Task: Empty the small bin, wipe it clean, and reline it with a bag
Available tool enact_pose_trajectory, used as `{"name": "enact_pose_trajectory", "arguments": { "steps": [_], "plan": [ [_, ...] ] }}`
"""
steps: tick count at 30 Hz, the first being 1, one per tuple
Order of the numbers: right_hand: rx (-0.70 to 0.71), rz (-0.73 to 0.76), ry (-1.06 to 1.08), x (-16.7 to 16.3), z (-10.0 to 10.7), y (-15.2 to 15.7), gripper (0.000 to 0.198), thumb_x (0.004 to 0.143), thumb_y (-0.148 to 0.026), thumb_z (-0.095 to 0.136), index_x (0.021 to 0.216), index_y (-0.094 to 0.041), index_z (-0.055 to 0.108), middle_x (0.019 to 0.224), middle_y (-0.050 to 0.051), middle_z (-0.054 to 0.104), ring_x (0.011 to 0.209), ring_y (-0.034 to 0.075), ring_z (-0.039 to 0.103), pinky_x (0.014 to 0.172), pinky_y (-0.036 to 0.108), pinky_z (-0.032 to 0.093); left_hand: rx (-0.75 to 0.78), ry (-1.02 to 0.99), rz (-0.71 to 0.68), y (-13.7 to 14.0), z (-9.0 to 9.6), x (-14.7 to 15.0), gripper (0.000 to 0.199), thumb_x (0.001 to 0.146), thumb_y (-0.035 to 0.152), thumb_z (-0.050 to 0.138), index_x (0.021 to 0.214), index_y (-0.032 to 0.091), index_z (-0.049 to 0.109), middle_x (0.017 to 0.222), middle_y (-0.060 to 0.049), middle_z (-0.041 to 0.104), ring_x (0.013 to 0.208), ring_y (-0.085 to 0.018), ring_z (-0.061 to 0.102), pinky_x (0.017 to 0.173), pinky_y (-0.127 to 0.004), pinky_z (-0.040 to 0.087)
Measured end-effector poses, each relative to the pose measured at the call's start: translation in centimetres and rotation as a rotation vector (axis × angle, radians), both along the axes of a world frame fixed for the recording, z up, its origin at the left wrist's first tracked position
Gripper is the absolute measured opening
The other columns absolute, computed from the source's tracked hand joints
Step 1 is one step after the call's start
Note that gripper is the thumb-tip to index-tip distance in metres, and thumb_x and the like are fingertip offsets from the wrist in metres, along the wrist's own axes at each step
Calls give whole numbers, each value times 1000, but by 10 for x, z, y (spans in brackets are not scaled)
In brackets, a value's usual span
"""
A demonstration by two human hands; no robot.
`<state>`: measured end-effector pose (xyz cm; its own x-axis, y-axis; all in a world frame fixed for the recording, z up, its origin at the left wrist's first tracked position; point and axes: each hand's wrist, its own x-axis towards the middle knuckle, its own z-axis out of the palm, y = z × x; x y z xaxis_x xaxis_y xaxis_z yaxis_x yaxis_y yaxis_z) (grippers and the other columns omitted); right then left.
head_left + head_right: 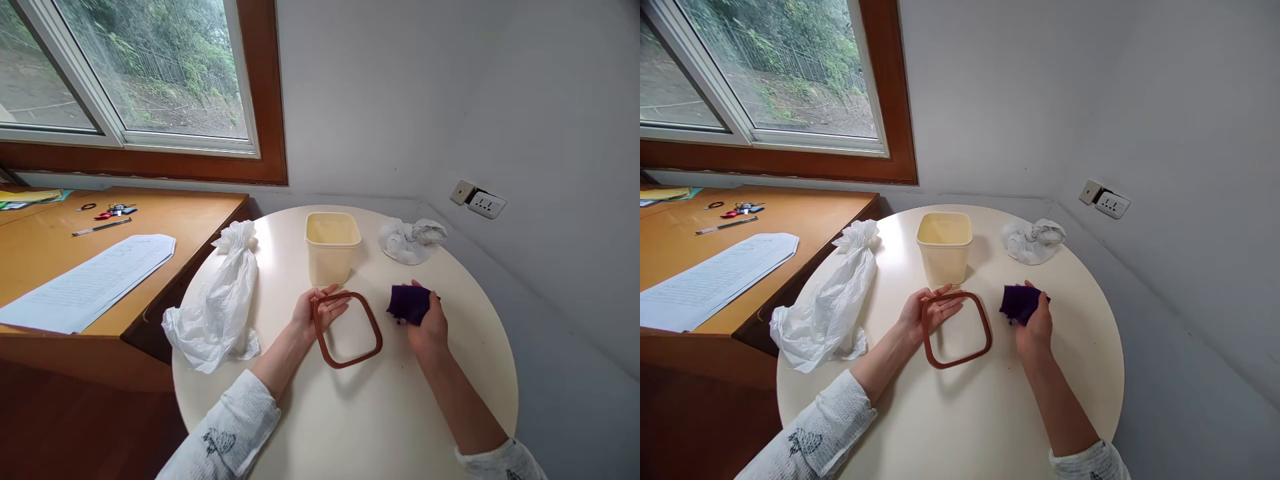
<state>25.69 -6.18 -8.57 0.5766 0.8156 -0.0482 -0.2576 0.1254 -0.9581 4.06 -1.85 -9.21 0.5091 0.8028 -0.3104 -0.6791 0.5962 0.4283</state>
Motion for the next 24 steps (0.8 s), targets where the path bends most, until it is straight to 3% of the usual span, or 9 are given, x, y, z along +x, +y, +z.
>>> {"name": "enact_pose_trajectory", "arguments": {
  "steps": [2, 4, 6, 9, 12, 16, 24],
  "plan": [
    [7, 48, -3, -11, 3, 2, 48, 86, -52, 28, 124, -28, 45, 121, 5, 56, 104, 19, 56, 80, 37, 48, -12, 8, -7, -2, 3, 1, 41, 72, 22, 51, 110, 5, 52, 109, -23, 60, 107, -33, 56, 89, -41, 45],
    [53, 169, -93, -34, 7, -2, 55, 88, -53, 23, 137, -30, 26, 138, 3, 40, 121, 19, 43, 94, 41, 40, -43, 10, -24, -4, 7, 3, 48, 76, 36, 52, 113, 5, 51, 110, -24, 60, 105, -33, 57, 87, -40, 46],
    [127, 326, -327, -61, 11, -9, 55, 90, -50, 20, 140, -28, 18, 145, 1, 27, 131, 17, 27, 105, 42, 27, -71, 10, -38, -6, 11, 4, 54, 78, 45, 50, 114, 5, 50, 108, -24, 60, 103, -32, 59, 86, -39, 46],
    [149, 690, -813, -94, 15, -23, 55, 91, -47, 24, 141, -26, 18, 148, 1, 16, 137, 19, 9, 111, 45, 5, -85, 45, -46, -8, 13, 5, 59, 80, 53, 44, 114, 5, 52, 102, -20, 64, 98, -30, 61, 86, -38, 46],
    [165, 922, -1133, -107, 16, -30, 60, 90, -49, 27, 142, -23, 12, 149, 3, 8, 137, 22, 3, 109, 49, -3, -97, 62, -106, -8, 10, 3, 63, 79, 59, 41, 116, 10, 53, 103, -16, 64, 96, -30, 61, 86, -42, 45],
    [141, 897, -1304, -104, 16, -30, 59, 92, -46, 22, 143, -20, 8, 148, 5, 12, 137, 22, 8, 110, 49, 1, -86, 89, -113, -8, 8, 2, 65, 77, 62, 43, 114, 10, 54, 101, -15, 65, 95, -29, 62, 85, -40, 46],
    [-23, 688, -1569, -96, 9, -21, 54, 94, -38, 13, 140, -10, 22, 146, 9, 21, 135, 19, 15, 110, 47, 3, 25, 13, -151, -15, 16, 7, 58, 79, 58, 43, 102, 8, 60, 92, -15, 67, 87, -26, 64, 82, -36, 48]
  ]
}}
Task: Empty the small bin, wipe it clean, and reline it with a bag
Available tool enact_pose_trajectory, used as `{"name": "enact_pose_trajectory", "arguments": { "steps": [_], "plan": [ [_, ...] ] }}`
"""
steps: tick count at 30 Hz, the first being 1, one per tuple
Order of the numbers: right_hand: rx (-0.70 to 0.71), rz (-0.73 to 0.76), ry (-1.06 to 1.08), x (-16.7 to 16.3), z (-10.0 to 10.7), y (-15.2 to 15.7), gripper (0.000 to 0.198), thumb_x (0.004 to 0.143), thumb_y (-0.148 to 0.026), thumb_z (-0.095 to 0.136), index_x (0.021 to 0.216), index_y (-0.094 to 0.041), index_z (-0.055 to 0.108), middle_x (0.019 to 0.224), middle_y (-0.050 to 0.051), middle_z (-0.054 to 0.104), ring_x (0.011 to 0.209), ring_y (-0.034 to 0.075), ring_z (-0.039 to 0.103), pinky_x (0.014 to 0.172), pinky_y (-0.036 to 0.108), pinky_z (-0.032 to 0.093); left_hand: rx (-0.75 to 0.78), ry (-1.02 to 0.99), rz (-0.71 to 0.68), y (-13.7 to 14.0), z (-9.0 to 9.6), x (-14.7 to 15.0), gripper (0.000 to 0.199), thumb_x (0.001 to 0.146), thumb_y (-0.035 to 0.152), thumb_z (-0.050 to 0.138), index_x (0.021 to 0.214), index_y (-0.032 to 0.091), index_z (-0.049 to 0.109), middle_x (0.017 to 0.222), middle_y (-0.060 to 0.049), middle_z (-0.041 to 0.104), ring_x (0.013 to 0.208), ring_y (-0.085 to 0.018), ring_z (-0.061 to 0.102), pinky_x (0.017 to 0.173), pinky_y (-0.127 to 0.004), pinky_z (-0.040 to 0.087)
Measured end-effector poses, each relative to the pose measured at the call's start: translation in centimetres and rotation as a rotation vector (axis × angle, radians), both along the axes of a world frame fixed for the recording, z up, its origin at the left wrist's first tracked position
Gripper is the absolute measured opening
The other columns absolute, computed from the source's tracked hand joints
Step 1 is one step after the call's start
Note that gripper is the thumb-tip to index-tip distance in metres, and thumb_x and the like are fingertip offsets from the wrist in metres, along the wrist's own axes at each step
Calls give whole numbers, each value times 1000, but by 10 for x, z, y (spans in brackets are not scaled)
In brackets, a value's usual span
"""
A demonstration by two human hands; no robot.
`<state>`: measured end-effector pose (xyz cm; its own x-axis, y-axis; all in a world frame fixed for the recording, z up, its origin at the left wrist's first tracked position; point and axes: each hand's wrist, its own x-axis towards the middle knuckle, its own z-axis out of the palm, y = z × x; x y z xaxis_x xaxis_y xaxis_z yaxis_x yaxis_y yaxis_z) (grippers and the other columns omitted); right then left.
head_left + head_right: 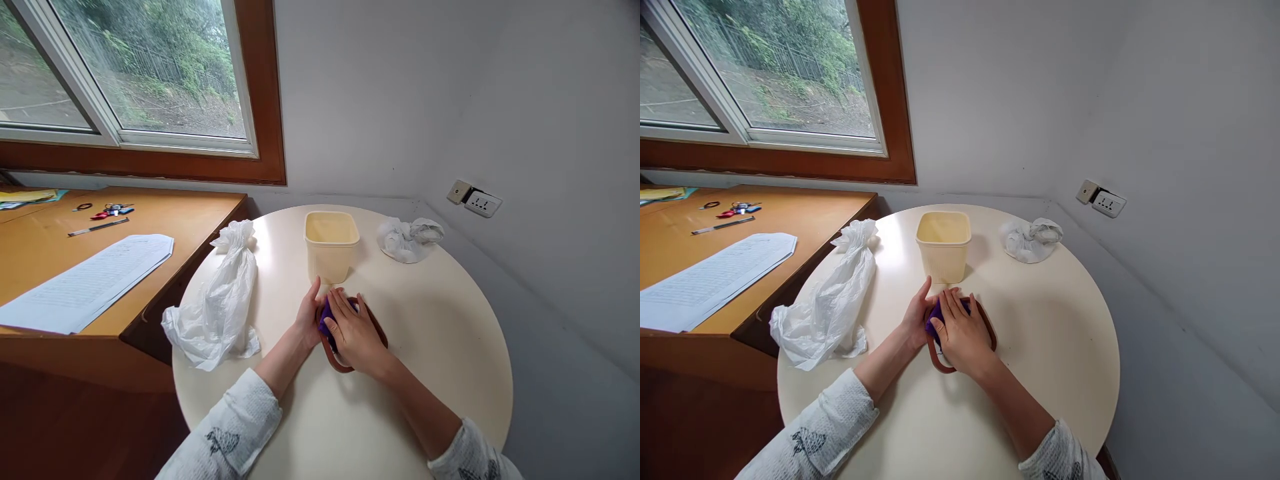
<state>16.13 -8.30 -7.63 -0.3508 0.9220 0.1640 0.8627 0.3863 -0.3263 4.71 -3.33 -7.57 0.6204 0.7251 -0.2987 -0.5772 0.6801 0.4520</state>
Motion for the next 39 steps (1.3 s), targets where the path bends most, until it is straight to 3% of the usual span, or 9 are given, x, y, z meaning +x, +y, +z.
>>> {"name": "enact_pose_trajectory", "arguments": {
  "steps": [8, 15, 19, 21, 23, 26, 29, 34, 39],
  "plan": [
    [46, -182, -167, 14, -9, 6, 57, 93, -36, 13, 137, -3, 27, 142, 15, 30, 132, 25, 26, 109, 48, 6, 145, 85, 91, 0, -8, 5, 25, 77, 21, 61, 100, 12, 62, 90, -7, 67, 77, -14, 64, 66, -20, 51],
    [64, -269, -204, 16, -6, 4, 57, 93, -34, 14, 133, 1, 34, 135, 21, 40, 128, 25, 34, 108, 48, 8, 168, 181, 93, -3, -4, 6, 69, 67, -3, 52, 132, 15, 37, 90, -8, 68, 51, -7, 59, 44, -14, 44],
    [62, -298, -209, 19, -5, 4, 54, 94, -33, 16, 132, 0, 36, 132, 20, 44, 125, 24, 38, 108, 47, 7, 183, 219, 97, -6, 4, 6, 79, 61, -8, 42, 135, 15, 29, 94, -10, 68, 34, -2, 47, 34, -13, 36],
    [56, -318, -216, 22, -5, 4, 52, 93, -31, 18, 132, -1, 36, 132, 20, 44, 124, 24, 39, 108, 47, 9, 183, 221, 116, -6, 6, 7, 82, 58, -9, 40, 136, 15, 28, 98, -12, 67, 37, -3, 50, 33, -13, 36],
    [49, -338, -219, 25, -5, 4, 50, 93, -29, 22, 133, -2, 35, 133, 19, 44, 123, 24, 40, 107, 46, 10, 186, 190, 140, -6, 7, 8, 84, 56, -10, 38, 136, 14, 27, 102, -13, 66, 56, -8, 63, 39, -12, 41],
    [43, -359, -209, 30, -4, 4, 48, 91, -23, 28, 133, -2, 34, 131, 18, 47, 119, 24, 44, 106, 43, 13, 209, 116, 195, -4, 7, 8, 86, 54, -11, 38, 135, 11, 26, 102, -14, 66, 91, -17, 64, 68, -18, 52],
    [25, -376, -185, 35, -5, 5, 48, 87, -15, 32, 133, -2, 33, 119, 17, 57, 106, 23, 53, 100, 40, 24, 249, 66, 251, -1, 5, 5, 85, 53, -12, 40, 134, 10, 28, 103, -13, 66, 104, -20, 59, 95, -31, 43],
    [-18, -399, -48, 39, -6, 10, 45, 83, -11, 35, 127, -8, 43, 103, 13, 64, 95, 23, 57, 84, 34, 37, 351, -19, 300, 2, 6, -1, 75, 54, -10, 41, 126, 10, 42, 110, -13, 63, 116, -23, 50, 106, -38, 31],
    [-50, -344, 418, 41, -8, 15, 37, 82, -14, 32, 113, -16, 53, 99, 7, 64, 88, 19, 59, 75, 29, 44, 372, -92, 315, 4, 7, -6, 66, 51, -9, 41, 114, 8, 54, 113, -14, 62, 120, -25, 46, 108, -39, 29]
  ]
}}
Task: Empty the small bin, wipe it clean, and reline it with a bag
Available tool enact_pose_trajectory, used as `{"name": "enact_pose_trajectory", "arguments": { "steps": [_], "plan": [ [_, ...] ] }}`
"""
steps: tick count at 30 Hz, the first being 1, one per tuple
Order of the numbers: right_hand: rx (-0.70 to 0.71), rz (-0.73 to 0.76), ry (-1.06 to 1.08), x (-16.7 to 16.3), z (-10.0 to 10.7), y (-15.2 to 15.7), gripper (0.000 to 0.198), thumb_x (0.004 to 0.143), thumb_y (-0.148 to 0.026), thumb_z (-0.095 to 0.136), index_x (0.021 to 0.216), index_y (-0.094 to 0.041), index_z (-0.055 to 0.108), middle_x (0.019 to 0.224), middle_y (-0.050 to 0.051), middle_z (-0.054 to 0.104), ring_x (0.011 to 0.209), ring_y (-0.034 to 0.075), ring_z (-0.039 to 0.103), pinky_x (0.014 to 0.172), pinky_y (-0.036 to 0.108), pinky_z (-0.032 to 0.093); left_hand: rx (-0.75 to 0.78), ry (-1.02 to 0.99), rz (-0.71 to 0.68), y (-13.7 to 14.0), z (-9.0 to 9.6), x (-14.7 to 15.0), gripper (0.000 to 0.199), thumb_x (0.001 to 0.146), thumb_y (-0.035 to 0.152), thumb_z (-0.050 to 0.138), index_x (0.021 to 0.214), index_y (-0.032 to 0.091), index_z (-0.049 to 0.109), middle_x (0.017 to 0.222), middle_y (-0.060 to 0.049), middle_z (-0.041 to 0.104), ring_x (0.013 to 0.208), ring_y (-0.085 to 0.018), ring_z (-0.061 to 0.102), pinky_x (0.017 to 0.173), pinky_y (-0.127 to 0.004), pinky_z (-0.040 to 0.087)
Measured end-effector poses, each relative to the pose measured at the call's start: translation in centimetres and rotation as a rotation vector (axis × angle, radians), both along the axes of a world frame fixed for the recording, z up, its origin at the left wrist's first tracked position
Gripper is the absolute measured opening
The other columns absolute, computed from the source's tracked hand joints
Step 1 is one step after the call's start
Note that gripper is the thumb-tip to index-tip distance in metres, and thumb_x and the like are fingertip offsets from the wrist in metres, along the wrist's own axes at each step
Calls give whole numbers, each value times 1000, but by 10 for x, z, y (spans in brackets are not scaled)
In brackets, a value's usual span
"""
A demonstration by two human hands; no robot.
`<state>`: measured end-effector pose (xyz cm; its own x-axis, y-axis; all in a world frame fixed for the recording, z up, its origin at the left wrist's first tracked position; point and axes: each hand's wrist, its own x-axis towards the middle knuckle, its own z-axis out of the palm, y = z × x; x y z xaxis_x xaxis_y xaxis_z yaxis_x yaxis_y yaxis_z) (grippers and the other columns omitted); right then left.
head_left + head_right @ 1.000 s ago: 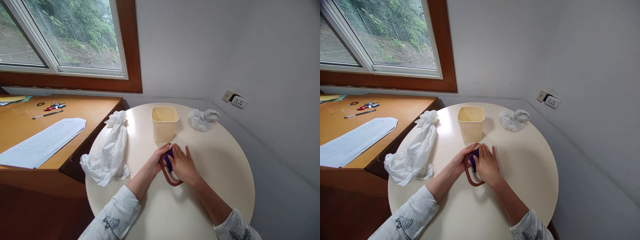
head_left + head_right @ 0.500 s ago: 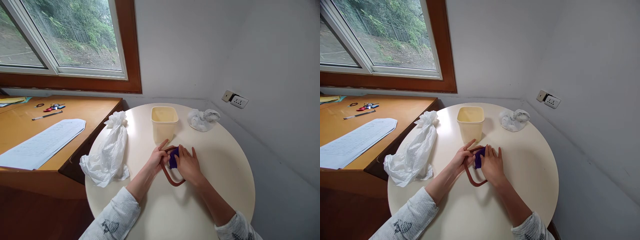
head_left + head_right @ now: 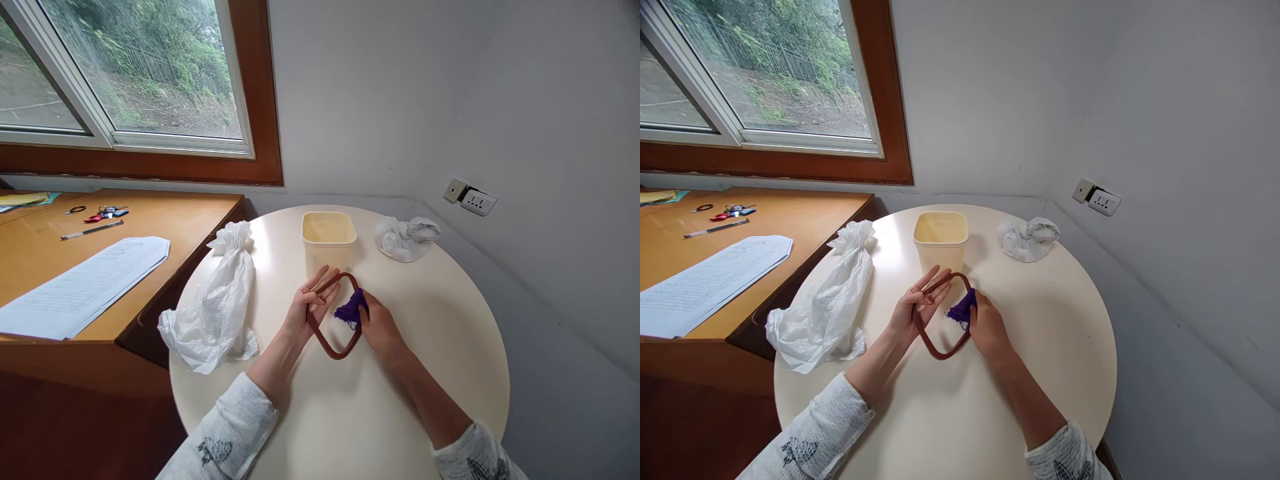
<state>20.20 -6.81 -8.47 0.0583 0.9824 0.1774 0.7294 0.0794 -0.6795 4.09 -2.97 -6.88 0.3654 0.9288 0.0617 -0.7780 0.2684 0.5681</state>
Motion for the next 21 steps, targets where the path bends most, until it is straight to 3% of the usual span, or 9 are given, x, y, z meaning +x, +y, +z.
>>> {"name": "enact_pose_trajectory", "arguments": {
  "steps": [3, 6, 10, 16, 18, 21],
  "plan": [
    [56, 9, 288, -1, -1, 0, 34, 82, -19, 35, 110, -17, 54, 82, 3, 65, 69, 15, 59, 66, 27, 46, -9, -37, 11, 2, 0, -3, 63, 49, -7, 40, 107, 8, 59, 115, -13, 61, 120, -26, 46, 107, -39, 31],
    [45, -19, 515, -3, 0, -3, 29, 83, -30, 39, 102, -16, 56, 55, -3, 55, 46, 12, 49, 48, 24, 41, -28, -60, 12, 3, 0, -5, 63, 46, -5, 39, 104, 9, 61, 117, -12, 60, 119, -26, 47, 106, -38, 33],
    [73, -99, 653, -2, 3, -4, 22, 80, -38, 46, 80, -17, 56, 45, -5, 48, 39, 10, 43, 43, 24, 37, -78, -33, 8, 4, 1, -4, 61, 48, -6, 39, 103, 11, 62, 117, -10, 60, 119, -25, 47, 105, -38, 35],
    [56, -80, 578, 14, 2, -3, 23, 79, -36, 49, 62, -20, 48, 41, -5, 45, 37, 10, 40, 41, 24, 31, -26, 190, -37, 2, 0, -1, 53, 58, -5, 50, 107, 13, 61, 110, -9, 62, 101, -20, 59, 100, -33, 40],
    [52, -32, 494, 19, 1, -3, 25, 79, -34, 48, 58, -20, 46, 41, -6, 43, 38, 10, 38, 42, 24, 31, 3, 305, -88, 1, -1, 0, 42, 65, 3, 57, 106, 12, 61, 99, -8, 65, 84, -17, 64, 90, -33, 46],
    [43, 47, 418, 19, 0, -5, 29, 81, -34, 46, 57, -19, 48, 42, -5, 43, 40, 10, 38, 45, 24, 31, 42, 456, -198, 0, 0, -1, 29, 74, 23, 61, 100, 10, 63, 67, -3, 60, 57, -11, 58, 63, -28, 51]
  ]
}}
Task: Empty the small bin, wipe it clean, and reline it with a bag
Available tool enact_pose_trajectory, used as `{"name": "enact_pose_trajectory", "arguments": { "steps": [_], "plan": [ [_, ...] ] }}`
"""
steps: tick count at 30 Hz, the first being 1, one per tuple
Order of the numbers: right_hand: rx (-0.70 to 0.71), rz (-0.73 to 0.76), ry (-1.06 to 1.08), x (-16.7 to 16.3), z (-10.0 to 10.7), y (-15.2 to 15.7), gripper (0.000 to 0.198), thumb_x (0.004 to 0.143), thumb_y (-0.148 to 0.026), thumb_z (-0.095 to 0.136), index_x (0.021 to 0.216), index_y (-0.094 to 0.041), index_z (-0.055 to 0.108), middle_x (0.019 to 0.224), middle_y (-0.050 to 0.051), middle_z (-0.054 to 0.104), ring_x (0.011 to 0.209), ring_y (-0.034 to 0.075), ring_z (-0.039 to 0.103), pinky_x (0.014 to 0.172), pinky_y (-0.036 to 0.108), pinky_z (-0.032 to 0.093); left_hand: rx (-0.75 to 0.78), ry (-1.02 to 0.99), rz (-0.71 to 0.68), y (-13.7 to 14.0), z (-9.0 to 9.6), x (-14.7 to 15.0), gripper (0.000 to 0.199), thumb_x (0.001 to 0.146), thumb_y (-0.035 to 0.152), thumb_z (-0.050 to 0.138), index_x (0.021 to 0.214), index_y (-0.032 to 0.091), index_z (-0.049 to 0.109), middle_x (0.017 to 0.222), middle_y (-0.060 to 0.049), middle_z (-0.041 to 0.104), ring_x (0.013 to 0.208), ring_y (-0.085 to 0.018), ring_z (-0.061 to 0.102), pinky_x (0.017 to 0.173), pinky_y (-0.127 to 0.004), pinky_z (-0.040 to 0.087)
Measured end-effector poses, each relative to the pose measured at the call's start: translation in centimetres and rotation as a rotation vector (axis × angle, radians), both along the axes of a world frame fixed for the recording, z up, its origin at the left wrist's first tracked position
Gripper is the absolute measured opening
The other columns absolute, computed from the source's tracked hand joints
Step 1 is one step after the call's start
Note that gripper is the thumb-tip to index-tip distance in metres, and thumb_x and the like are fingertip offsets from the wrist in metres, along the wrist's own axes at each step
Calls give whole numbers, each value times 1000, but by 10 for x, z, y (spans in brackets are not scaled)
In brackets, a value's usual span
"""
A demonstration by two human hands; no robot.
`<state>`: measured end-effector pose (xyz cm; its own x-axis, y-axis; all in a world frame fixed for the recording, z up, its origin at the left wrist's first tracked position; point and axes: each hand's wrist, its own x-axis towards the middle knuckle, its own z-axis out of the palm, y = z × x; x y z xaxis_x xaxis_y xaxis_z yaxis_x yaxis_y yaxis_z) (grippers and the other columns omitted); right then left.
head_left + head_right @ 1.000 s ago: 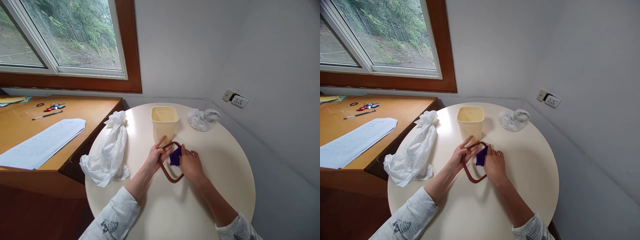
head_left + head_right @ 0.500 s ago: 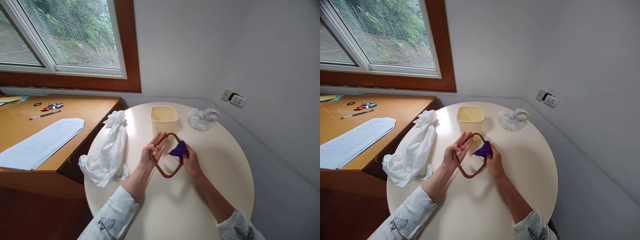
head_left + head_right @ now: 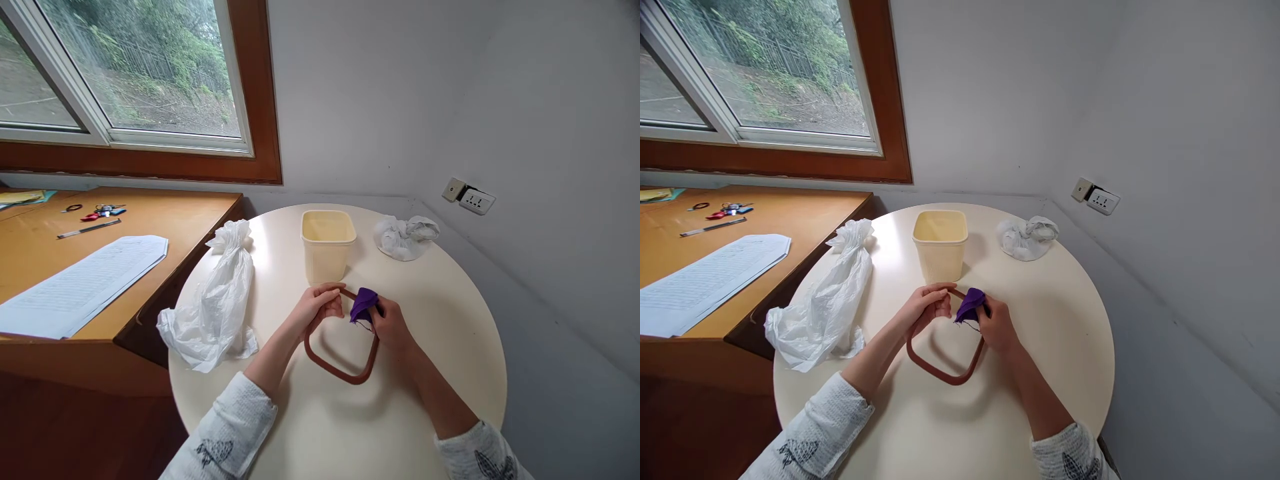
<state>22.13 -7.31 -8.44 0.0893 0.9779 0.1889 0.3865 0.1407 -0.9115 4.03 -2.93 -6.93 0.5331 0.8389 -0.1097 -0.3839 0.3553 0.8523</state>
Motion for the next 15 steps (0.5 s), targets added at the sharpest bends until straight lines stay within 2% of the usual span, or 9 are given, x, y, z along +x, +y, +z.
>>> {"name": "enact_pose_trajectory", "arguments": {
  "steps": [2, 4, 7, 11, 15],
  "plan": [
    [1, 19, 8, -3, -2, 0, 30, 81, -37, 46, 58, -19, 50, 42, -5, 43, 41, 9, 37, 46, 24, 31, 41, 92, -38, 0, 0, -1, 31, 76, 34, 60, 94, 9, 64, 53, 1, 51, 45, -9, 50, 49, -24, 45],
    [-14, 7, 56, -7, -4, 1, 32, 80, -40, 48, 57, -18, 51, 42, -5, 42, 40, 9, 36, 44, 23, 30, 97, 156, -15, 0, 0, -2, 32, 76, 39, 60, 89, 10, 64, 48, 4, 44, 40, -7, 45, 42, -22, 39],
    [-68, -51, 201, -12, -7, 3, 37, 79, -46, 49, 56, -18, 50, 40, -6, 41, 36, 8, 37, 41, 23, 29, 157, 186, 46, 1, 0, 0, 32, 76, 40, 59, 87, 10, 64, 46, 6, 40, 38, -7, 43, 42, -22, 37],
    [-127, -83, 457, -17, -4, 5, 36, 78, -48, 50, 62, -16, 54, 46, -1, 53, 39, 10, 46, 42, 23, 33, 174, 189, 104, 0, -3, 3, 34, 76, 41, 58, 92, 10, 63, 47, 6, 41, 40, -8, 45, 45, -23, 39],
    [-125, -98, 512, -14, -2, 6, 35, 74, -47, 55, 71, -13, 61, 60, 5, 63, 52, 14, 57, 48, 24, 40, 148, 152, 210, 1, -4, 3, 35, 74, 40, 60, 92, 10, 64, 47, 6, 39, 42, -8, 45, 46, -23, 38]
  ]
}}
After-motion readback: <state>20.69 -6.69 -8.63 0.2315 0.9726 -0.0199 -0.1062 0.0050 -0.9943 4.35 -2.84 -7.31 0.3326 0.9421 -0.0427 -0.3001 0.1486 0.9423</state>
